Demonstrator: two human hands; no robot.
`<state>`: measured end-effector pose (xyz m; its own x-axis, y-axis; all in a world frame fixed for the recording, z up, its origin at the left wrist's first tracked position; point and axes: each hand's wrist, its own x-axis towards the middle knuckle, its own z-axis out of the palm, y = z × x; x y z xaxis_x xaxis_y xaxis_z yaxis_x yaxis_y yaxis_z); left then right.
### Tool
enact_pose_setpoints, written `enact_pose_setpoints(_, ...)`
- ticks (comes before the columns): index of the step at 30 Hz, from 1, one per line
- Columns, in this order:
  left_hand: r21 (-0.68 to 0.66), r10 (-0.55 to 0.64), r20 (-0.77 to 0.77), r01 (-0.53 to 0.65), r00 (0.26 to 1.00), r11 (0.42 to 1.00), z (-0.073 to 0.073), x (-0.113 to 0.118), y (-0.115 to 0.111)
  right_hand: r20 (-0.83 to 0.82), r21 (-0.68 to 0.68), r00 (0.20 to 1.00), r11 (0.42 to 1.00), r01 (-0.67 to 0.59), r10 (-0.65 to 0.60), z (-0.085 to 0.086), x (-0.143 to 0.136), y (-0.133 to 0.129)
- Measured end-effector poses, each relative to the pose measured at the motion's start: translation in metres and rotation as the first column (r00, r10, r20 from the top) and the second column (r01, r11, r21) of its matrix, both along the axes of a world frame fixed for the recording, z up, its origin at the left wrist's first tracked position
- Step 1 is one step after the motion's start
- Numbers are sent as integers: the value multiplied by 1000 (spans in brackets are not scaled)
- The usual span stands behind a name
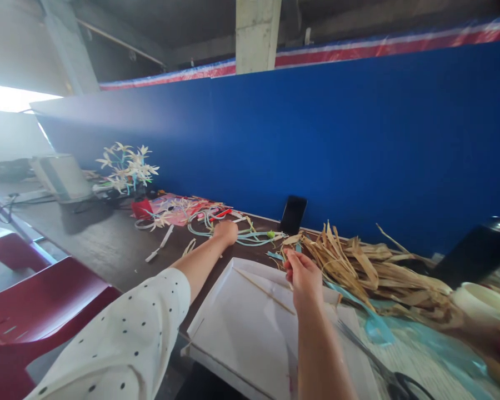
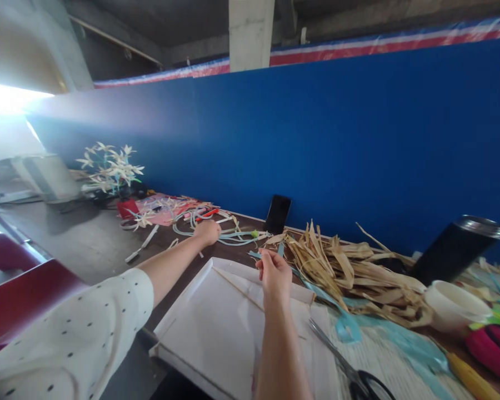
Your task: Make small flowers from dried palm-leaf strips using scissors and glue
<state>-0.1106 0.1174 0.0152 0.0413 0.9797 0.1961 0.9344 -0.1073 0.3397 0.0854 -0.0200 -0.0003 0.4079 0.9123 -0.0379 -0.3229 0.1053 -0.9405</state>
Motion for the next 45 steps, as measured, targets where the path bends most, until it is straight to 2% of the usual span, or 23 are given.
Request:
enact_pose_setpoints(2, 18, 33, 101, -35, 994, 999, 8, -2, 6, 3, 4, 1000, 1000, -5, 5, 2, -1, -1)
enact_pose_setpoints(3, 30, 62, 199, -69, 978, 997, 13, -3, 9, 5, 5, 1000, 1000, -9, 9, 3, -2, -1)
enact_pose_setpoints(4, 39, 90, 299, -107, 950, 993, 17, -4, 12, 7, 4, 1000, 1000, -12, 12, 4, -2, -1)
enact_pose_setpoints(9, 100, 97, 575, -187, 813, 977, 32, -5, 19, 30, 3, 999, 999, -36, 36, 3, -3, -2)
enact_pose_setpoints(13, 142, 82, 706, -253, 703, 957, 40, -4, 16, 45, 9, 998, 999, -38, 37, 1, -4, -1)
enact_pose_setpoints(16, 158, 60, 760, -273, 647, 949, 47, 7, 7, 48, -5, 999, 1000, -24, 25, -1, -5, 0)
enact_pose_setpoints(17, 156, 47, 783, -270, 620, 950, 50, 14, 2, 51, -11, 999, 1000, -15, 16, -1, -5, 1)
enact_pose_setpoints(19, 127, -22, 884, -195, 467, 973, 55, 33, -14, 60, -13, 998, 1000, 20, -19, -1, -3, 2)
enact_pose_setpoints(22, 98, -83, 947, -33, 310, 995, 58, 66, -43, 40, 7, 993, 994, 109, -109, -1, 1, 2)
enact_pose_setpoints(25, 26, -34, 984, 47, 176, 999, 43, 95, -71, -35, 29, 988, 988, 149, -148, 0, 5, 2)
enact_pose_setpoints(29, -79, 79, 997, 70, 3, 994, 1, 111, -91, -61, 39, 984, 985, 169, -166, -3, 7, 4)
enact_pose_setpoints(31, -62, 68, 995, 77, -76, 995, -18, 110, -94, -32, 29, 980, 980, 198, -197, -7, 8, 7)
enact_pose_setpoints(33, -44, 53, 994, 97, -95, 994, -29, 106, -94, 1, 49, 976, 974, 219, -219, -11, 8, 10)
enact_pose_setpoints(35, 1, 10, 997, 139, -73, 990, -31, 102, -93, 63, 65, 973, 974, 219, -223, -14, 9, 13)
enact_pose_setpoints(41, 63, -92, 994, 387, 56, 920, -23, 99, -100, 162, -12, 975, 988, 154, -150, -11, 11, 10)
enact_pose_setpoints(45, 58, -169, 964, 459, 204, 887, -21, 99, -107, 222, -30, 973, 997, 68, -60, -8, 12, 4)
